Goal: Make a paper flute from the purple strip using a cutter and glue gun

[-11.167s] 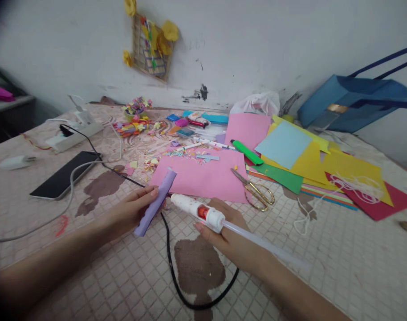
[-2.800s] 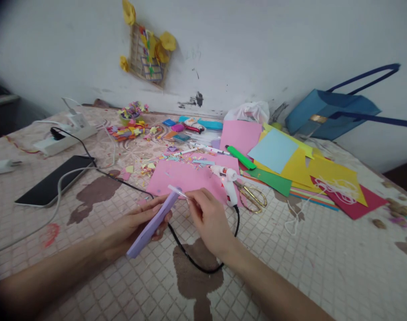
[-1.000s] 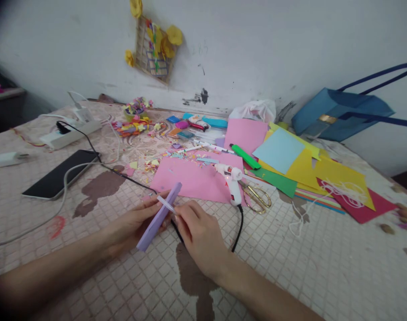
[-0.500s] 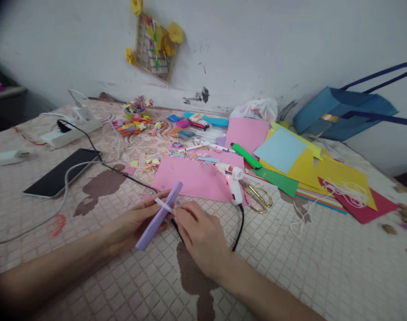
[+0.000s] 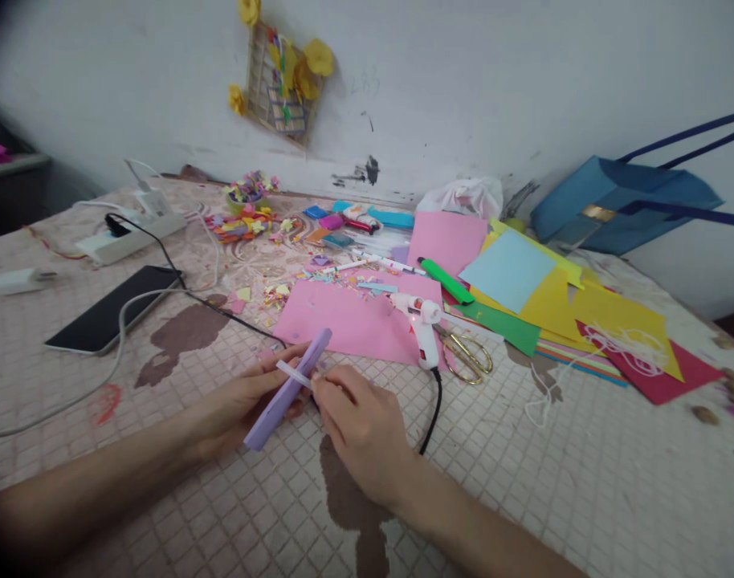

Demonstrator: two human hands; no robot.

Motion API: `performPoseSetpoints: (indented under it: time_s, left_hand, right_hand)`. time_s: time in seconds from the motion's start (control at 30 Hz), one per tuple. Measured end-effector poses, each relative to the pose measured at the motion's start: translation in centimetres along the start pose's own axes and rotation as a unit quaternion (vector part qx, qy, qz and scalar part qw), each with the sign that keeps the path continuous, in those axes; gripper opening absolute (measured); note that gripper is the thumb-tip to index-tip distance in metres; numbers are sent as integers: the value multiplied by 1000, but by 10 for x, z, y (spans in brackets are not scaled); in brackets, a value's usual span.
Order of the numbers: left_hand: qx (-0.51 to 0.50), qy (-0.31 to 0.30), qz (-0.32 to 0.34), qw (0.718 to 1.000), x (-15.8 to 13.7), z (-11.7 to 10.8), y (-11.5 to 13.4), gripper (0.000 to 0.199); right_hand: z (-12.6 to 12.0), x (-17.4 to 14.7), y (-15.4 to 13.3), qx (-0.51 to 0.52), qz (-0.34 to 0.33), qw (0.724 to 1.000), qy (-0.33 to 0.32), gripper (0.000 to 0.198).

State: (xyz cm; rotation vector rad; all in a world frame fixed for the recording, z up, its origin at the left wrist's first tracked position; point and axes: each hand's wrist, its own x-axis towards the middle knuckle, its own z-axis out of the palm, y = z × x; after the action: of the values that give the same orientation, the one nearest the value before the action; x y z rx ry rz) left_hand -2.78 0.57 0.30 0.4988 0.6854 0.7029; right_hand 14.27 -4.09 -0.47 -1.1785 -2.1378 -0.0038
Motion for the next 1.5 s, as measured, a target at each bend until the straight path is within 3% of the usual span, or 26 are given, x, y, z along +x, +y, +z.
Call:
performPoseSetpoints:
  time_s: [0.47, 0.7, 0.83, 1.0, 1.17, 1.5]
  left_hand:
    - [3, 0, 4, 1000, 2, -7, -2, 35]
    - [13, -25, 22, 999, 3, -11, 0, 36]
    - [8, -33, 28, 999, 5, -14, -1, 34]
    - [-4, -29, 28, 999, 6, -14, -4, 31]
    - [0, -25, 26, 999, 6, -12, -2, 32]
    - [12, -30, 29, 999, 6, -18, -4, 42]
  right_hand:
    - [3, -2, -5, 39, -31, 999, -16, 19]
    - [-1, 3, -6, 180, 90, 979, 26, 17]
    - [-3, 4, -7, 185, 110, 977, 0, 15]
    - [0, -1, -4, 157, 80, 984, -38, 17]
    - [1, -1, -1, 124, 61, 990, -36, 14]
    - [-2, 5, -3, 143, 91, 985, -13, 12]
